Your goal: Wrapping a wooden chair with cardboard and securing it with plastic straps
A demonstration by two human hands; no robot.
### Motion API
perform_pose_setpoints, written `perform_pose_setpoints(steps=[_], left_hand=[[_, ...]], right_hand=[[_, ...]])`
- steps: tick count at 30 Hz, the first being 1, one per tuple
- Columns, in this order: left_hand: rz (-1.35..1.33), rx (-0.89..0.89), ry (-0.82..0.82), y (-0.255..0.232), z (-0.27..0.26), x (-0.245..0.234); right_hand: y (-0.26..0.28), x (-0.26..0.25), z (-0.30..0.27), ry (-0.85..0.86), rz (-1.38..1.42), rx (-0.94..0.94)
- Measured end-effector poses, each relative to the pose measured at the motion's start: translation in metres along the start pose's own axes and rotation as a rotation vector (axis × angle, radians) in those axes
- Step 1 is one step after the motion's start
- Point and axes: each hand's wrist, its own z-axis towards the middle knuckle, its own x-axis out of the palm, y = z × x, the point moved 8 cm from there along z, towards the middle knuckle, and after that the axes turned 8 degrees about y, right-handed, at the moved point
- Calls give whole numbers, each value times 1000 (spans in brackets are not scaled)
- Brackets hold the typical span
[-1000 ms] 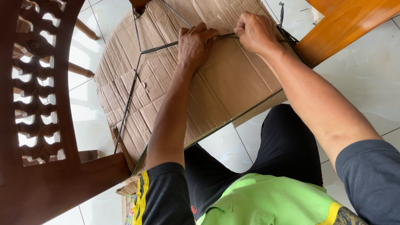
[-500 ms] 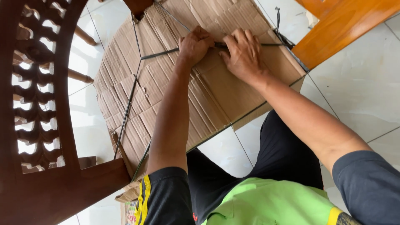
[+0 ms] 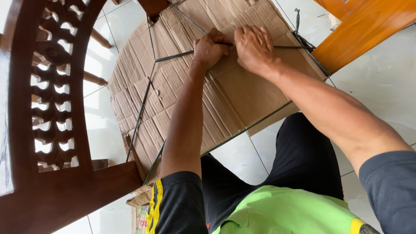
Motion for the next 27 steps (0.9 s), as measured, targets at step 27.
perform_pose_setpoints(steps=[27], left_hand=[[898,837,-653,-53,-47,28]], right_hand=[[-62,9,-9,168,373,54]])
